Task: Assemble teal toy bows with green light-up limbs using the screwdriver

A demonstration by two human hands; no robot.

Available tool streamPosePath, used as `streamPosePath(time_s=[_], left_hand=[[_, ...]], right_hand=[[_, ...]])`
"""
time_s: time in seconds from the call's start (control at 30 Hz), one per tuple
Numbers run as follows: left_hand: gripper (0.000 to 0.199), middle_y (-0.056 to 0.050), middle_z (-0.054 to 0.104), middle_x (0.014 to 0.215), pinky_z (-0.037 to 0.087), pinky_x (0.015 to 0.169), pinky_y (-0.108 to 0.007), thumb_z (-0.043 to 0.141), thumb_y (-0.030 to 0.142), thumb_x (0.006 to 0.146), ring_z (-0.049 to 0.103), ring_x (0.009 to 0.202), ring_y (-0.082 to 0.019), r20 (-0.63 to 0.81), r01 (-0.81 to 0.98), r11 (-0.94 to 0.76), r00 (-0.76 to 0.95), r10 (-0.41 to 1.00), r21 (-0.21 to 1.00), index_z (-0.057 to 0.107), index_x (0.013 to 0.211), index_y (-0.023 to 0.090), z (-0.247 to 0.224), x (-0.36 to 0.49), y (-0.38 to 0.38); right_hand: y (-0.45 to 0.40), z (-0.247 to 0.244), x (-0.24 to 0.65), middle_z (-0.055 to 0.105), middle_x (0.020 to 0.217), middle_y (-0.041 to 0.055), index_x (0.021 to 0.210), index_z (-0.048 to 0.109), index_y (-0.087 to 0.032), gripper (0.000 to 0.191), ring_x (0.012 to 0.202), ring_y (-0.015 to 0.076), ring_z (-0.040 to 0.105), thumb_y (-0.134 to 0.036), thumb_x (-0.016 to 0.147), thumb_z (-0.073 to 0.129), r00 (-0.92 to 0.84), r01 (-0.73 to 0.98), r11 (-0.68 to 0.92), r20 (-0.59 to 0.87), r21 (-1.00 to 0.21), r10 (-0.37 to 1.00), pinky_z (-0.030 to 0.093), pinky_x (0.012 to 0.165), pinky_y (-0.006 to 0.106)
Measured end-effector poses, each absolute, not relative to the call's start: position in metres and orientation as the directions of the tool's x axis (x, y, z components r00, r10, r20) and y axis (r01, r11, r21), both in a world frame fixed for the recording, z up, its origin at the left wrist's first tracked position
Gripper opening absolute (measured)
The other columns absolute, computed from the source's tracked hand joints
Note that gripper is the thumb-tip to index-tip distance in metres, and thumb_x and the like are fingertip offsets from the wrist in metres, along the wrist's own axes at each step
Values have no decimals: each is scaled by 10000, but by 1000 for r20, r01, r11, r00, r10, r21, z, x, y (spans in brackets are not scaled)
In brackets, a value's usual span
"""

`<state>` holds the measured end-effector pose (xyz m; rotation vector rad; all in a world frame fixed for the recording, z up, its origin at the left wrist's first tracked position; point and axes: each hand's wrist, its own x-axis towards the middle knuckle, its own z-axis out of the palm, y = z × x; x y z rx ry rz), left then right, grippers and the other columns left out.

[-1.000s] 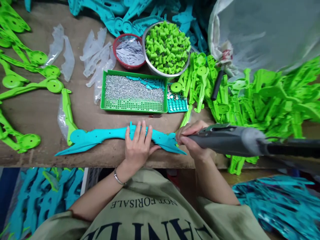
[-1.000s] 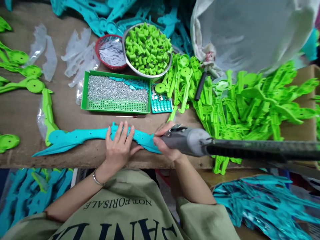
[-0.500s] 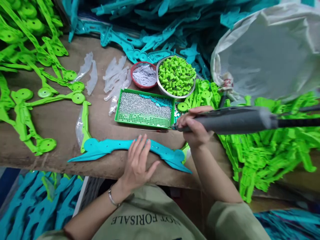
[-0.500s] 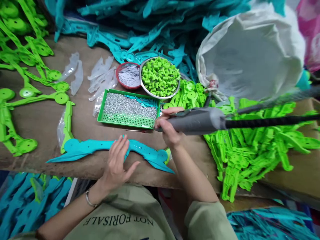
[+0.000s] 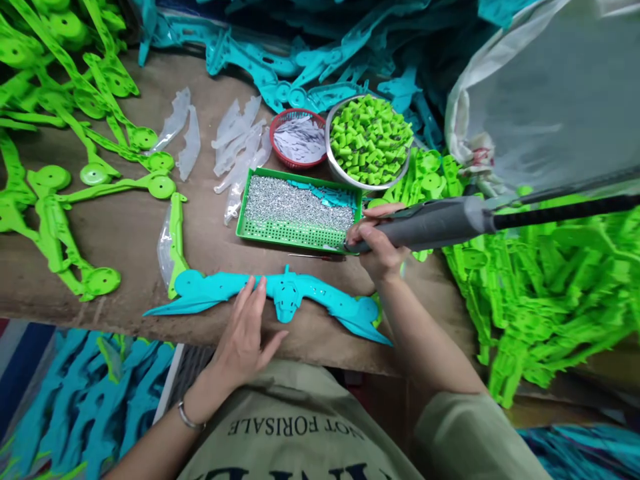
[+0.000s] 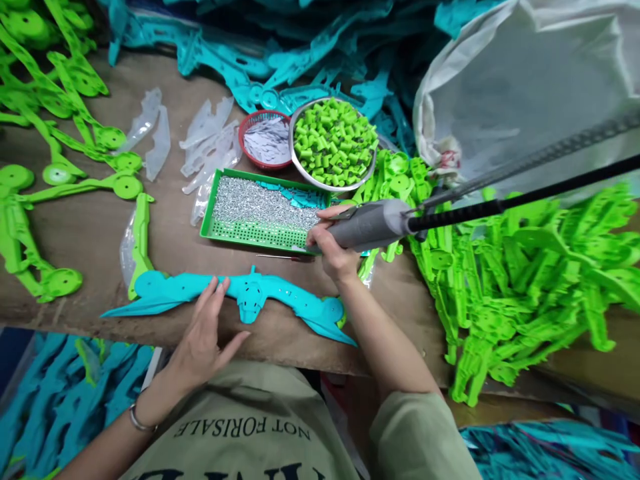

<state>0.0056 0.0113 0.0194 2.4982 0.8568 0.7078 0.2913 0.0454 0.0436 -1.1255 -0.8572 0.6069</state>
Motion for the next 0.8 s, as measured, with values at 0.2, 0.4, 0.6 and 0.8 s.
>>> streamPosePath(time_s=[0.2,0.4,0.6,0.8], left_hand=[[875,-265,483,1544,397,1211,-528,628,300,974,263,1570,-324,312,479,-719,675,668,504,106,1634,59,15,6,8],[813,-244,487,1547,317,1241,-546,594,411,993,257,1569,-321,319,552,-727,660,680,408,191,1620,87,3,8,2],[664,-217,549,1505,301,1249,-509,585,387,998,384,1519,-299,329,585,-720,643,692,372,362,1558,108,-2,10,0],[605,-216,557,1498,319,1236,-498,580,383,998,402,1509,-309,305,580,-719,655,691,383,442,1510,91,1,10,0]], right_hand=[[47,44,293,595,527,-67,862,638,-277,231,415,157,540,-368,750,818,493,2,319,278,-948,824,437,440,317],[43,78,279,575,519,-76,870,669,-289,180,405,153,508,-343,748,790,524,77,424,398,-902,753,431,439,323],[26,104,227,575,546,-60,967,690,-297,160,423,167,525,-339,830,761,344,-88,428,376,-900,861,475,457,354],[28,79,198,599,588,-64,1031,669,-299,187,468,169,570,-285,859,742,222,-162,341,303,-926,927,502,481,350]])
